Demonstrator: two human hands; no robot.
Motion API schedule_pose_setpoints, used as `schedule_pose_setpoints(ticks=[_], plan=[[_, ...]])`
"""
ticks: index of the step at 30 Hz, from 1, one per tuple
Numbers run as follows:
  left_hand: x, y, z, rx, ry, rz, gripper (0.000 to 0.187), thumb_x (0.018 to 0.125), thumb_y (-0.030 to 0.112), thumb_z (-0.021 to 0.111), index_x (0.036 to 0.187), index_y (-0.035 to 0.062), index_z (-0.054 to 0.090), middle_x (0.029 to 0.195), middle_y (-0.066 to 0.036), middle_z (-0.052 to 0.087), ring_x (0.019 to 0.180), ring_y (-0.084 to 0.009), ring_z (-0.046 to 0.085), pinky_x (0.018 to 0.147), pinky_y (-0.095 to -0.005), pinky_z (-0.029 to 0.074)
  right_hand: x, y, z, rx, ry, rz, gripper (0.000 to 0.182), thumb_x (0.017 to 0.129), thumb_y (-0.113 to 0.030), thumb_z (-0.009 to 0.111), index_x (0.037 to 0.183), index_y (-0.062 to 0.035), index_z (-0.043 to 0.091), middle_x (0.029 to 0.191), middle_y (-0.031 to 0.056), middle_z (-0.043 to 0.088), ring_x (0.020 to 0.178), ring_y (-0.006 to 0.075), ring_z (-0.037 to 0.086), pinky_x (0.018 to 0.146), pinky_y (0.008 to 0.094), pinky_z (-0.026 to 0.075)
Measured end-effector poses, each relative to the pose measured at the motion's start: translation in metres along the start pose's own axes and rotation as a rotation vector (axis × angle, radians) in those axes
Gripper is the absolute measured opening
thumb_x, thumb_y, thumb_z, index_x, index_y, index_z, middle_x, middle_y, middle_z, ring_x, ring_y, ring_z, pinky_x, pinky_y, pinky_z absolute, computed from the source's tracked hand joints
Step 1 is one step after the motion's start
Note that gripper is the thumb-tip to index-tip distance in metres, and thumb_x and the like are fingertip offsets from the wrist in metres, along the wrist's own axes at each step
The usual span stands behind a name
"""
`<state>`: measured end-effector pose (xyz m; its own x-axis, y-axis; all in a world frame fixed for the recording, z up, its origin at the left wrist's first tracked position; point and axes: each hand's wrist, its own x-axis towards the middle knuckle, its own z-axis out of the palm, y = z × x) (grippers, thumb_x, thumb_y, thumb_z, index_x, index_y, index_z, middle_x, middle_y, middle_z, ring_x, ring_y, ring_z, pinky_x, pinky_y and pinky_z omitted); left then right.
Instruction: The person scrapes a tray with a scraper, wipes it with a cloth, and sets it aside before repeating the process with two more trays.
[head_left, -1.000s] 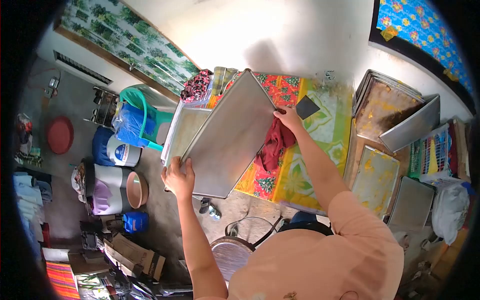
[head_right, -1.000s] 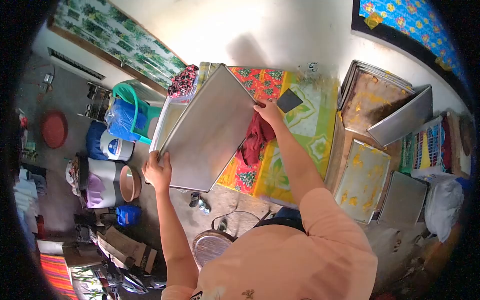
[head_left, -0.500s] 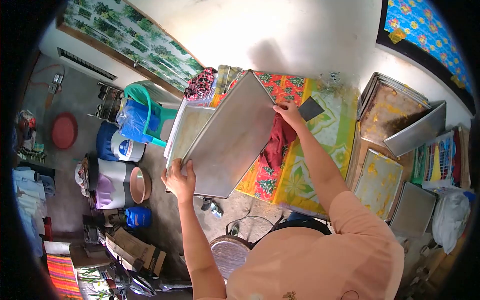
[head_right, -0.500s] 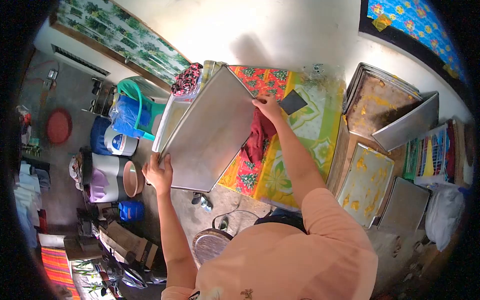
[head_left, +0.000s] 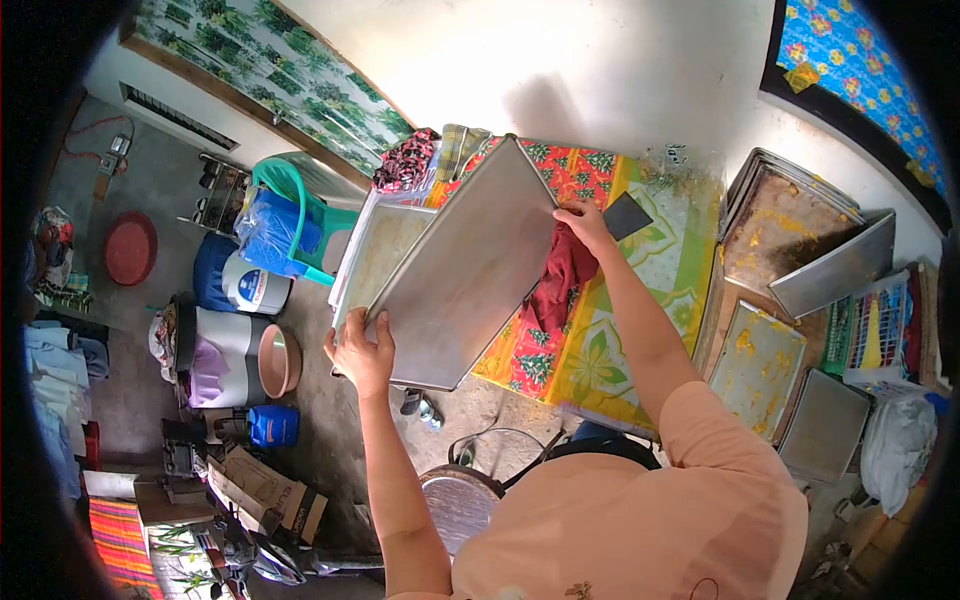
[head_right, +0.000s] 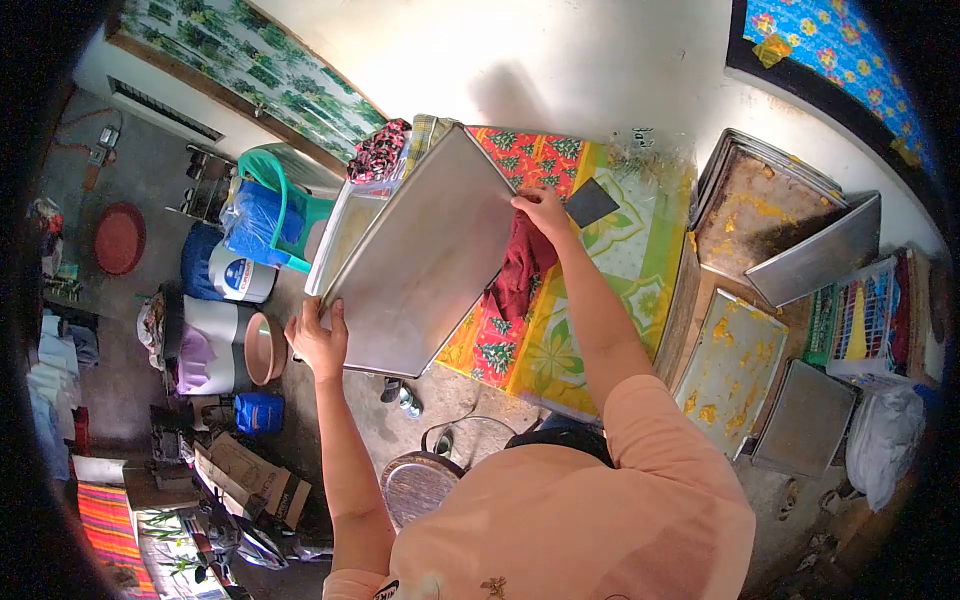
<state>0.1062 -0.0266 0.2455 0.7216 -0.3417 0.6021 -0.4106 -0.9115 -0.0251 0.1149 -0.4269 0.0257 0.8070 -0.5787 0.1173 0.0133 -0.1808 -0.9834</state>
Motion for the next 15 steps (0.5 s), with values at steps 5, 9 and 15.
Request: schedule_pose_setpoints(ticks=[5,9,15], plan=[[0.0002,0.0001,0.0008,-0.001,-0.002,-0.009,0.023,0.082,0.032,0.067,0.092,0.0126,0.062,0.081,-0.003,0.067,0.081,-0.0228,0.065,0.097,-0.0422,0.036,-0.0009,-0.0039,-0.0012,0.016,-0.003,0.031,0.048,0.074,-0.042,0.072,0.097,-0.0001,0.071,0.106,0.0194,0.063,0.109,0.0303,0.055,0.096,0.0368,0.042],[-0.0004,0.0022,-0.0003,-0.010,0.004,-0.011,0.022,0.081,0.031,0.067,0.093,0.0126,0.061,0.082,-0.003,0.068,0.081,-0.0228,0.065,0.097,-0.0421,0.036,0.0010,0.0014,-0.0010,0.038,-0.014,0.044,0.044,0.074,-0.037,0.074,0.098,-0.0004,0.072,0.109,0.0162,0.061,0.107,0.0274,0.056,0.094,0.0348,0.042],[-0.0012,0.0011,-0.0004,-0.010,-0.007,-0.015,0.028,0.083,0.034,0.067,0.096,0.0104,0.061,0.087,-0.007,0.070,0.083,-0.0255,0.066,0.096,-0.0426,0.037,0.0014,0.0020,0.0022,0.078,0.014,0.100,0.041,0.074,-0.036,0.075,0.096,-0.0003,0.072,0.106,0.0137,0.060,0.104,0.0254,0.057,0.093,0.0335,0.042]])
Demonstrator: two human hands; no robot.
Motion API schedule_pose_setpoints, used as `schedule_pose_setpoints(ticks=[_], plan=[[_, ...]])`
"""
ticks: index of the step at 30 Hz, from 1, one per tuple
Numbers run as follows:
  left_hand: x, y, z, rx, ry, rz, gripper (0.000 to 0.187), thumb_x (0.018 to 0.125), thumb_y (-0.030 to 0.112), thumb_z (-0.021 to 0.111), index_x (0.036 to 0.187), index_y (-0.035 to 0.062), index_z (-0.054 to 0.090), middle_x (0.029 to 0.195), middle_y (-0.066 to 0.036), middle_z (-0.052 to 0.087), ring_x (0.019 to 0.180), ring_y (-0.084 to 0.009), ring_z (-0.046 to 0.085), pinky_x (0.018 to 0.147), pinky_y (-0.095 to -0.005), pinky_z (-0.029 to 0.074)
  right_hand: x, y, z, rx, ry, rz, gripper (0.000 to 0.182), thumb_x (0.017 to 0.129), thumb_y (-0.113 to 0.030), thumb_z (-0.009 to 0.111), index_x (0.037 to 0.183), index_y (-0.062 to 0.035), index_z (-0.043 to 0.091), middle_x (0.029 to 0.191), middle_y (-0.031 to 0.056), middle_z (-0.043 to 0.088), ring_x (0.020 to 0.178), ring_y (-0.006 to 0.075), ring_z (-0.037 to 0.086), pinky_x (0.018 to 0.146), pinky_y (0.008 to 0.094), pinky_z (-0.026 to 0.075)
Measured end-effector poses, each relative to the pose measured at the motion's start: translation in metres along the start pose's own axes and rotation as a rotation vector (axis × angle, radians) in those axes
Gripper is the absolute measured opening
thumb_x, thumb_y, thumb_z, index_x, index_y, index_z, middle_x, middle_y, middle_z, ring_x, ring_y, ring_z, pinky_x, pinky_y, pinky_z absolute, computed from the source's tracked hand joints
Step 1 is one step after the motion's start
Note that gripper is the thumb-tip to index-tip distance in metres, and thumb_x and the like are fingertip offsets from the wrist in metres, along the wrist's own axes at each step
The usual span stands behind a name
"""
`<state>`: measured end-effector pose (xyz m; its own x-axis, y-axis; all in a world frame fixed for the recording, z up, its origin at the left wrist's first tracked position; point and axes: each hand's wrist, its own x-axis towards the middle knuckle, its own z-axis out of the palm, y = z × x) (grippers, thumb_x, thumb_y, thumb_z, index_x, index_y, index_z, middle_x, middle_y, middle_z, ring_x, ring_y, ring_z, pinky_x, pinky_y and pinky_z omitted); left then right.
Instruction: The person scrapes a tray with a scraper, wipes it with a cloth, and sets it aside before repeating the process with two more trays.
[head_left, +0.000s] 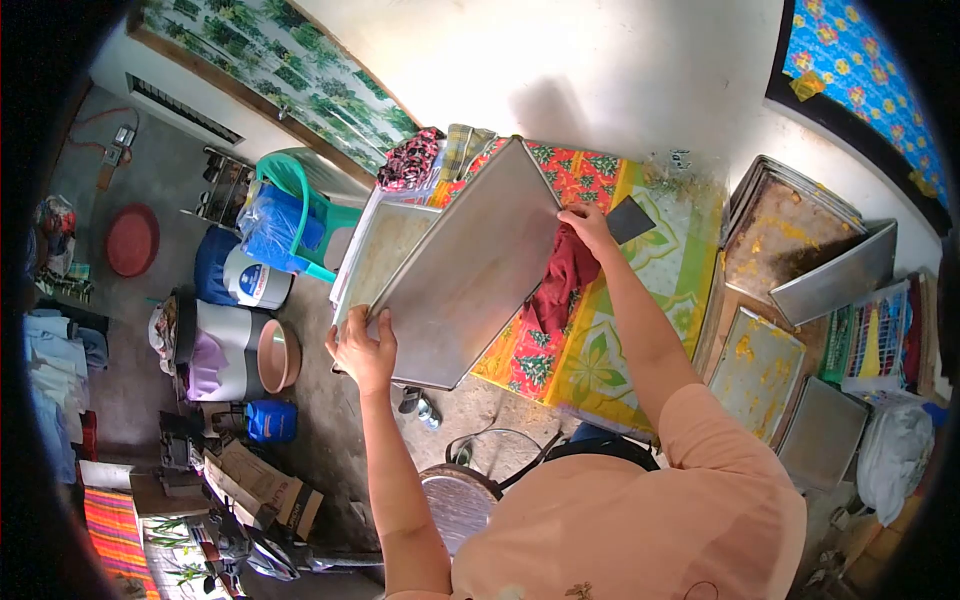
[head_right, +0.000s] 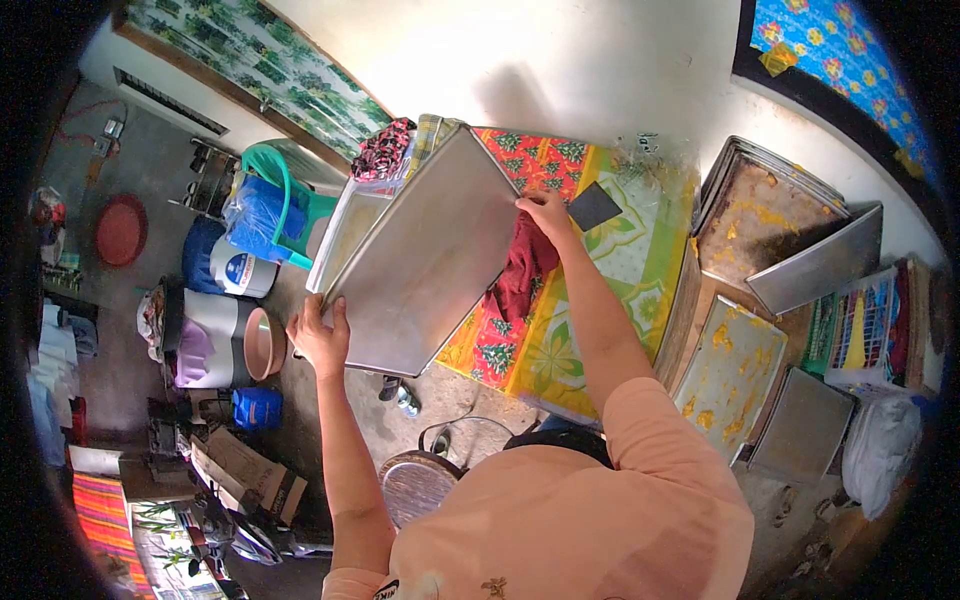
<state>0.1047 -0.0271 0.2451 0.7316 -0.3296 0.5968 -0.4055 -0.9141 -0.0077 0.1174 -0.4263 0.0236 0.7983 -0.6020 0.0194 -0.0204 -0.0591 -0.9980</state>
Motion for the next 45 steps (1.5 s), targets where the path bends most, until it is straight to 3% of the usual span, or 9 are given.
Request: schedule_pose_setpoints(ticks=[10,13,16,19,25,31,40,45], plan=[[0.000,0.002,-0.001,0.013,-0.022,-0.017,0.032,0.083,0.036,0.067,0.098,0.0083,0.062,0.091,-0.010,0.070,0.085,-0.0276,0.066,0.096,-0.0426,0.037,0.003,0.003,-0.001,0.043,-0.036,0.007,0.039,0.075,-0.034,0.075,0.096,-0.0005,0.072,0.107,0.0111,0.059,0.104,0.0217,0.057,0.092,0.0317,0.042],[0.001,0.003,-0.003,0.020,-0.038,-0.026,0.032,0.083,0.036,0.067,0.097,0.0076,0.062,0.090,-0.009,0.070,0.085,-0.0276,0.066,0.096,-0.0423,0.037,0.002,0.003,-0.002,0.024,-0.041,-0.024,0.044,0.074,-0.039,0.074,0.095,-0.0004,0.072,0.100,0.0156,0.062,0.103,0.0267,0.057,0.092,0.0346,0.042],[0.001,0.005,-0.004,0.009,-0.036,-0.031,0.032,0.083,0.036,0.066,0.097,0.0074,0.062,0.090,-0.009,0.070,0.085,-0.0276,0.066,0.095,-0.0422,0.037,0.002,0.006,-0.001,0.055,-0.011,-0.070,0.045,0.074,-0.040,0.074,0.094,-0.0007,0.072,0.097,0.0145,0.063,0.103,0.0260,0.056,0.092,0.0345,0.042],[0.001,0.004,-0.003,0.009,-0.024,-0.029,0.032,0.083,0.037,0.066,0.097,0.0075,0.062,0.090,-0.009,0.070,0.085,-0.0274,0.066,0.095,-0.0420,0.037,0.004,0.004,-0.002,0.087,-0.059,-0.002,0.033,0.076,-0.032,0.075,0.088,-0.0019,0.072,0.105,0.0086,0.059,0.102,0.0197,0.055,0.091,0.0310,0.041],[0.001,0.005,-0.003,0.015,-0.009,-0.023,0.032,0.083,0.037,0.067,0.096,0.0077,0.062,0.088,-0.009,0.070,0.084,-0.0272,0.065,0.094,-0.0413,0.038,-0.001,-0.006,-0.004,0.122,-0.067,0.010,0.029,0.076,-0.030,0.076,0.085,-0.0023,0.072,0.101,0.0070,0.059,0.101,0.0186,0.054,0.090,0.0301,0.040],[0.001,0.006,0.000,0.005,0.048,-0.007,0.022,0.080,0.029,0.069,0.090,0.0117,0.061,0.083,-0.003,0.067,0.081,-0.0238,0.064,0.094,-0.0420,0.037,0.002,0.000,-0.004,0.125,-0.109,0.043,0.031,0.075,-0.030,0.076,0.086,-0.0015,0.071,0.103,0.0080,0.057,0.100,0.0191,0.055,0.090,0.0302,0.040],[0.000,0.006,0.000,0.003,0.041,-0.018,0.021,0.080,0.029,0.068,0.090,0.0117,0.061,0.082,-0.003,0.067,0.082,-0.0240,0.064,0.095,-0.0422,0.036,0.002,0.000,-0.004,0.099,-0.071,0.040,0.038,0.072,-0.032,0.079,0.091,0.0004,0.070,0.102,0.0083,0.056,0.099,0.0194,0.056,0.089,0.0299,0.041],[0.000,0.004,0.001,0.016,0.043,-0.015,0.021,0.079,0.028,0.069,0.091,0.0119,0.061,0.082,-0.003,0.067,0.082,-0.0235,0.065,0.095,-0.0419,0.035,0.004,0.010,0.000,0.123,-0.032,0.020,0.036,0.073,-0.025,0.075,0.095,0.0025,0.068,0.104,0.0087,0.055,0.099,0.0192,0.056,0.089,0.0292,0.042]])
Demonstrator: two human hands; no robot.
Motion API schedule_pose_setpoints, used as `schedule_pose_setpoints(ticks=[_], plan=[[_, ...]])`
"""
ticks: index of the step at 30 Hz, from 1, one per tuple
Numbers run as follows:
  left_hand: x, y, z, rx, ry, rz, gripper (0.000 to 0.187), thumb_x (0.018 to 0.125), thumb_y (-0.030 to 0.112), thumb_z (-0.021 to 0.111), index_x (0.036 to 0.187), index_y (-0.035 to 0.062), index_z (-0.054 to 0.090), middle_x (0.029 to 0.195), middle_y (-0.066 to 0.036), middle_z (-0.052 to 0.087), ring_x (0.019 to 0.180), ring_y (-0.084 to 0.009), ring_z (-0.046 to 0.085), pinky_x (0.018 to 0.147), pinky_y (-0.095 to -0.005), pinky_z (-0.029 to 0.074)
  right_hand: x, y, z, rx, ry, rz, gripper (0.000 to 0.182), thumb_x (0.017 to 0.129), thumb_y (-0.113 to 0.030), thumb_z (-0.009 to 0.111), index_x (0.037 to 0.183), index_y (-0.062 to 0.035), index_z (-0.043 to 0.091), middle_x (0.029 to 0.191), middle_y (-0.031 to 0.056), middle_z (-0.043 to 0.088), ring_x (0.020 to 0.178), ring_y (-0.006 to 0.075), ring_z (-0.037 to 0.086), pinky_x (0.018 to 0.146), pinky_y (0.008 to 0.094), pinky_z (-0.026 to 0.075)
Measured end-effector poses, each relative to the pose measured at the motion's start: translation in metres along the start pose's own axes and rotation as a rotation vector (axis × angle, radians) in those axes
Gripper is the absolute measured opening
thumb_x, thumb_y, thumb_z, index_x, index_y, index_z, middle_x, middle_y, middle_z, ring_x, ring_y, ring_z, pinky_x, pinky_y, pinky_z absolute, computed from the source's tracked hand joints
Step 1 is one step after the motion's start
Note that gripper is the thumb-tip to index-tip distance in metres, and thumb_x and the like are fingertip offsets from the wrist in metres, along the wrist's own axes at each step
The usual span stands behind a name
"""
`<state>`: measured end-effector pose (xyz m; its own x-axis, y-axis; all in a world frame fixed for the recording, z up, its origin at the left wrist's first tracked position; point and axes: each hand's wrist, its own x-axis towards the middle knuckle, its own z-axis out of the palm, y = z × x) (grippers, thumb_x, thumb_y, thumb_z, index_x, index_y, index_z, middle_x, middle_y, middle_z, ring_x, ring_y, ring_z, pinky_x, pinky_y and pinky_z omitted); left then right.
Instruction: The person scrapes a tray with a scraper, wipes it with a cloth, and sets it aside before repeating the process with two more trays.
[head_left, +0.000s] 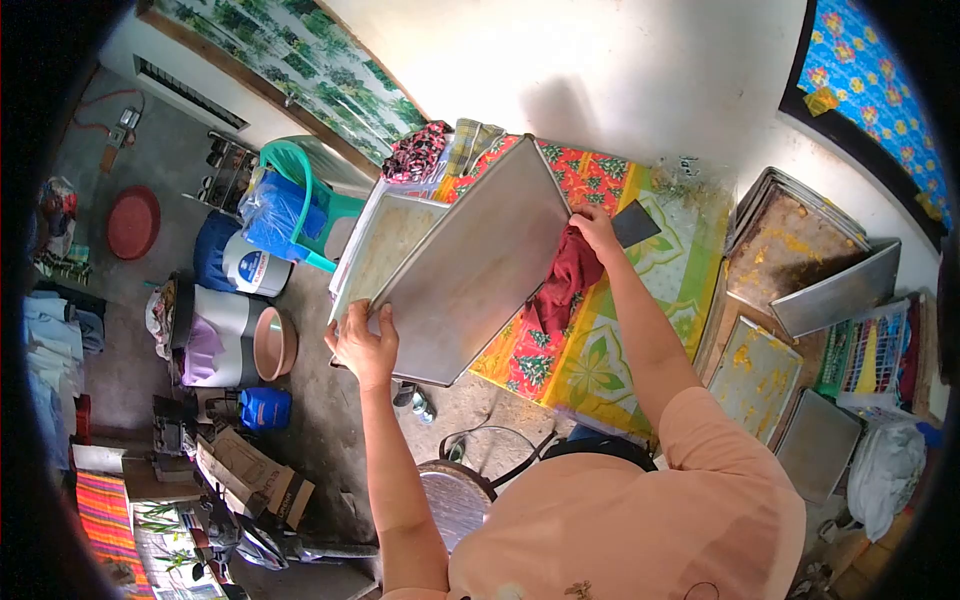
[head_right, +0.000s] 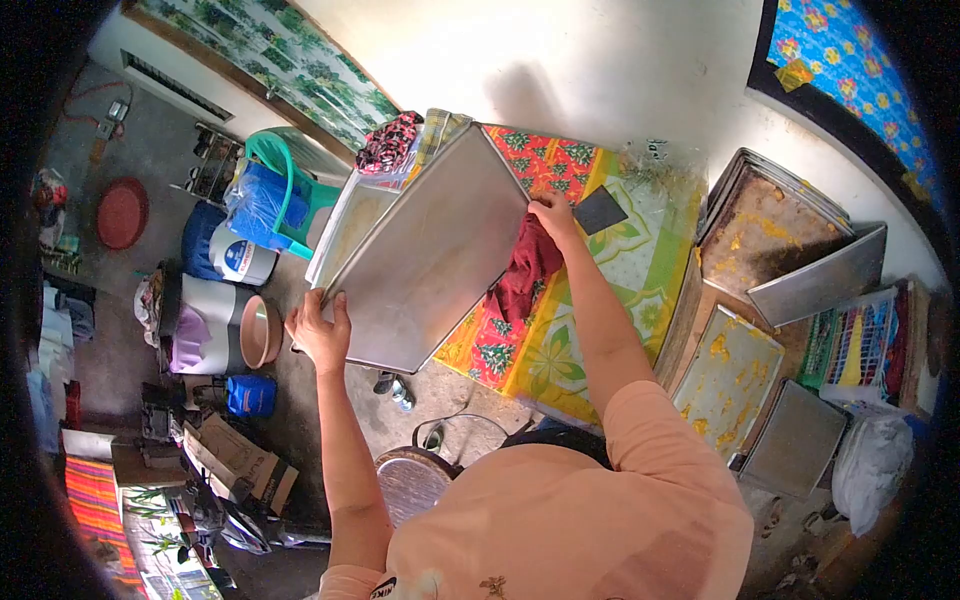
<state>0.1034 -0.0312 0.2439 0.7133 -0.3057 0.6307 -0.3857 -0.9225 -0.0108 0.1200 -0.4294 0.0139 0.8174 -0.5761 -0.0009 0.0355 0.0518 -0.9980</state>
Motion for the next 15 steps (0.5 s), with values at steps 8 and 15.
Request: schedule_pose_setpoints(ticks=[8,15], plan=[[0.001,0.000,0.000,-0.013,-0.014,-0.016,0.021,0.079,0.028,0.069,0.092,0.0126,0.061,0.081,-0.004,0.068,0.081,-0.0233,0.065,0.096,-0.0421,0.035,0.007,0.019,0.001,-0.037,0.005,-0.031,0.029,0.077,-0.024,0.073,0.091,0.0006,0.069,0.105,0.0083,0.054,0.098,0.0167,0.056,0.087,0.0276,0.042],[0.002,-0.001,0.000,-0.025,-0.002,-0.009,0.021,0.079,0.027,0.069,0.091,0.0124,0.061,0.079,-0.004,0.067,0.080,-0.0241,0.064,0.096,-0.0435,0.035,-0.005,-0.003,0.004,-0.087,0.047,-0.043,0.029,0.074,-0.019,0.071,0.095,0.0011,0.069,0.100,0.0103,0.057,0.096,0.0218,0.058,0.087,0.0311,0.044]])
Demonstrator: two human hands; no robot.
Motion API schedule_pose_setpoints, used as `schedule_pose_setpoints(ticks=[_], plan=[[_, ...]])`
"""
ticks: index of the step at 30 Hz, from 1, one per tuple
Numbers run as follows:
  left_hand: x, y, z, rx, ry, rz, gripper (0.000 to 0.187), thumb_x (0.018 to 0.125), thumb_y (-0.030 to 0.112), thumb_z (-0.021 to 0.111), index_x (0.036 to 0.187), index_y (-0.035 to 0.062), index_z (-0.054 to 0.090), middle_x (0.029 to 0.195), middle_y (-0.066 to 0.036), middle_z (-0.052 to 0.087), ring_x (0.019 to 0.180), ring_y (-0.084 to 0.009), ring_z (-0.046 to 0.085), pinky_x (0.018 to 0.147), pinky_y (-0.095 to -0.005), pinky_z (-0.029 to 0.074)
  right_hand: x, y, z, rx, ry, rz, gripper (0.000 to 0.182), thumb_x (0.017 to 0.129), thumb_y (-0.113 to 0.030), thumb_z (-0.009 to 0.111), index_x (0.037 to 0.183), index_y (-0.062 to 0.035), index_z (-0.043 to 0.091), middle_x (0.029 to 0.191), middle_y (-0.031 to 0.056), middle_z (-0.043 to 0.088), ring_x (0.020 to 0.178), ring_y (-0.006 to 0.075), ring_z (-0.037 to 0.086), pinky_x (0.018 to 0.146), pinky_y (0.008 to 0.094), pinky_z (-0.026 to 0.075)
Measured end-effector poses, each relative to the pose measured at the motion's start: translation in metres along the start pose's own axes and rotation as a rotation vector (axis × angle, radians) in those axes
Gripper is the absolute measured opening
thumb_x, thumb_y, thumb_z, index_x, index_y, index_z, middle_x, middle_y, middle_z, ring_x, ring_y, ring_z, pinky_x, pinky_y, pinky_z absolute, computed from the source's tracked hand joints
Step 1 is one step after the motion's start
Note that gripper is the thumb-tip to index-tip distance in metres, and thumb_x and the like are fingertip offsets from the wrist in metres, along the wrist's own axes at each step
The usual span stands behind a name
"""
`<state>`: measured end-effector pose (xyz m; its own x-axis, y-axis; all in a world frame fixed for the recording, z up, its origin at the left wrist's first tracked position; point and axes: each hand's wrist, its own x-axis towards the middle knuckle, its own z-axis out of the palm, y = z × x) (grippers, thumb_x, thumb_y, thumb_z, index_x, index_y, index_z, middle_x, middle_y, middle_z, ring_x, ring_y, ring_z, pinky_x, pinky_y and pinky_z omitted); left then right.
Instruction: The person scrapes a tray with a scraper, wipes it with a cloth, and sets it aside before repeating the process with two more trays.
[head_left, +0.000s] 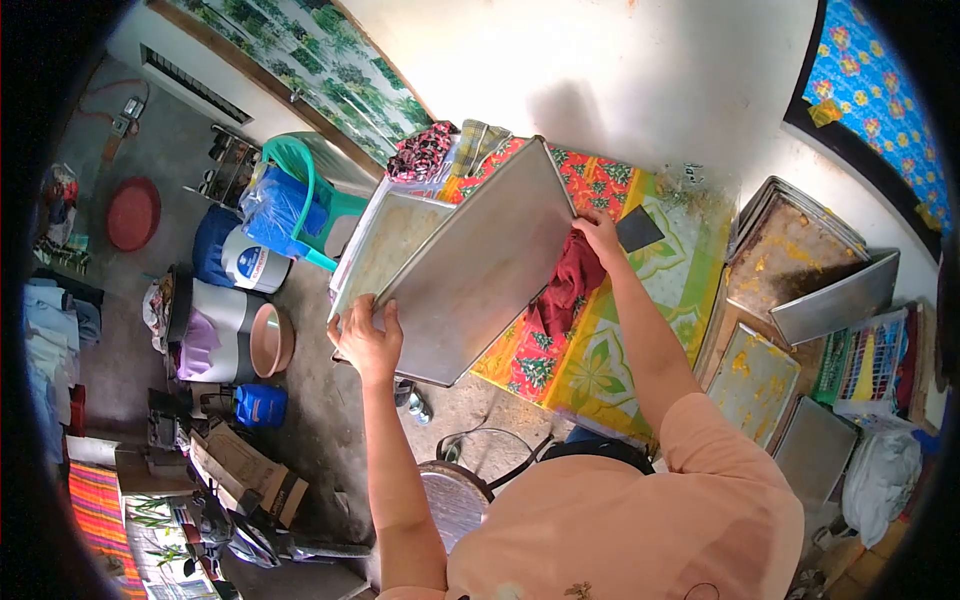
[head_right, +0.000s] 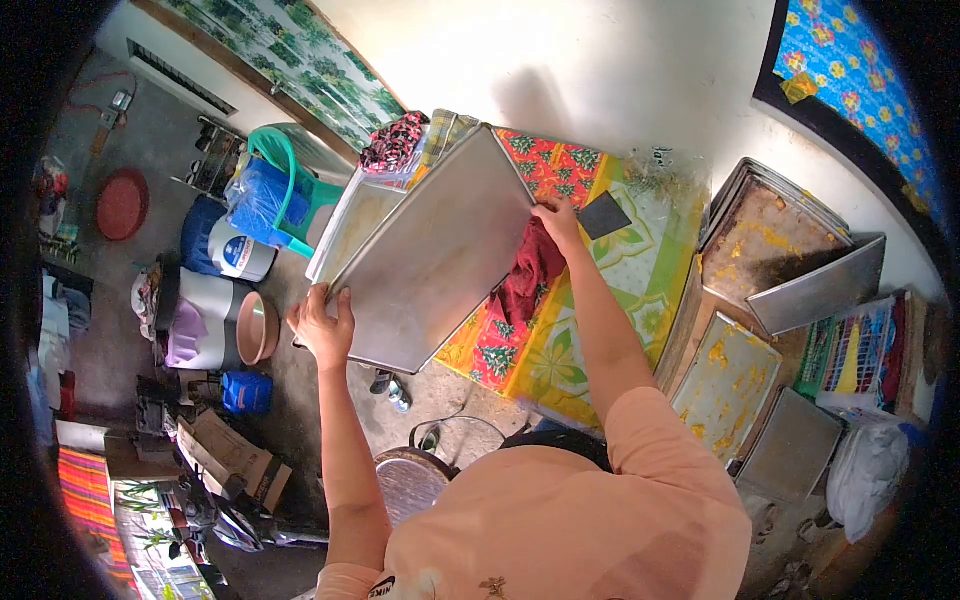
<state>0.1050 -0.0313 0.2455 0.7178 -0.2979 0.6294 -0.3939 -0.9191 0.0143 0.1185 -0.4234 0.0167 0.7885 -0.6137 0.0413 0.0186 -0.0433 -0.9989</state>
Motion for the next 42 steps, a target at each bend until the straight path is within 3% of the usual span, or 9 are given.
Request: schedule_pose_setpoints(ticks=[4,13,20,31,34,35,36,41,42], plan=[[0.001,0.000,0.000,0.006,-0.026,-0.019,0.021,0.078,0.026,0.070,0.091,0.0126,0.061,0.079,-0.004,0.066,0.080,-0.0246,0.064,0.096,-0.0442,0.034,-0.006,-0.018,0.001,-0.309,0.176,-0.108,0.026,0.076,-0.024,0.067,0.093,-0.0057,0.071,0.094,0.0144,0.058,0.096,0.0279,0.057,0.085,0.0378,0.047],[0.000,0.000,0.001,-0.008,0.006,-0.001,0.021,0.080,0.028,0.069,0.091,0.0121,0.060,0.081,-0.003,0.067,0.083,-0.0242,0.064,0.099,-0.0448,0.032,-0.020,-0.178,0.031,-0.011,0.553,-0.525,0.051,0.081,-0.024,0.072,0.125,-0.0050,0.054,0.119,0.0189,0.050,0.105,0.0347,0.054,0.093,0.0427,0.044],[-0.002,0.006,-0.006,-0.043,-0.060,-0.064,0.022,0.084,0.031,0.066,0.094,0.0117,0.062,0.083,-0.003,0.067,0.091,-0.0209,0.063,0.109,-0.0501,0.018,-0.044,-0.139,0.081,-0.344,0.283,-0.854,0.051,0.085,-0.015,0.063,0.132,-0.0040,0.048,0.131,0.0210,0.044,0.117,0.0388,0.044,0.101,0.0476,0.036],[-0.007,0.005,-0.004,-0.022,-0.011,-0.051,0.022,0.083,0.032,0.065,0.094,0.0130,0.063,0.084,0.000,0.067,0.096,-0.0195,0.061,0.112,-0.0500,0.014,-0.057,0.012,0.067,-0.508,0.317,0.107,0.051,0.086,-0.026,0.051,0.133,-0.0063,0.050,0.131,0.0277,0.048,0.120,0.0426,0.047,0.098,0.0482,0.042],[-0.011,0.005,-0.005,-0.025,0.016,-0.014,0.021,0.083,0.031,0.064,0.093,0.0128,0.062,0.084,-0.001,0.068,0.094,-0.0198,0.062,0.108,-0.0494,0.021,-0.044,0.041,0.050,-0.453,0.208,0.173,0.046,0.083,-0.027,0.051,0.120,-0.0008,0.059,0.121,0.0309,0.056,0.114,0.0446,0.053,0.095,0.0484,0.044],[-0.017,0.005,-0.007,-0.032,0.008,-0.018,0.021,0.083,0.031,0.064,0.093,0.0126,0.062,0.083,-0.001,0.068,0.093,-0.0202,0.062,0.107,-0.0491,0.023,-0.036,0.030,0.039,-0.450,0.128,0.271,0.041,0.080,-0.025,0.050,0.103,0.0054,0.065,0.104,0.0332,0.061,0.106,0.0458,0.058,0.092,0.0507,0.045],[-0.014,0.007,-0.008,-0.038,0.005,-0.020,0.021,0.084,0.031,0.064,0.093,0.0125,0.062,0.083,-0.001,0.068,0.092,-0.0205,0.062,0.105,-0.0489,0.026,-0.014,0.085,0.040,-0.312,0.167,0.194,0.032,0.074,-0.018,0.051,0.088,0.0080,0.064,0.085,0.0328,0.064,0.087,0.0469,0.061,0.078,0.0488,0.048],[-0.009,0.008,-0.017,-0.049,-0.087,-0.023,0.021,0.086,0.031,0.060,0.094,0.0115,0.058,0.083,-0.004,0.068,0.089,-0.0233,0.063,0.095,-0.0469,0.034,-0.037,0.118,0.064,-0.748,-0.168,0.121,0.026,0.078,-0.018,0.051,0.081,0.0034,0.065,0.089,0.0279,0.064,0.087,0.0403,0.064,0.074,0.0477,0.049],[-0.008,0.007,-0.017,-0.042,-0.098,-0.029,0.021,0.087,0.031,0.060,0.094,0.0114,0.058,0.084,-0.004,0.068,0.089,-0.0235,0.063,0.094,-0.0470,0.035,-0.080,0.071,0.068,-0.838,-0.342,-0.119,0.025,0.080,-0.017,0.049,0.081,0.0011,0.067,0.091,0.0253,0.065,0.087,0.0378,0.065,0.074,0.0481,0.050]])
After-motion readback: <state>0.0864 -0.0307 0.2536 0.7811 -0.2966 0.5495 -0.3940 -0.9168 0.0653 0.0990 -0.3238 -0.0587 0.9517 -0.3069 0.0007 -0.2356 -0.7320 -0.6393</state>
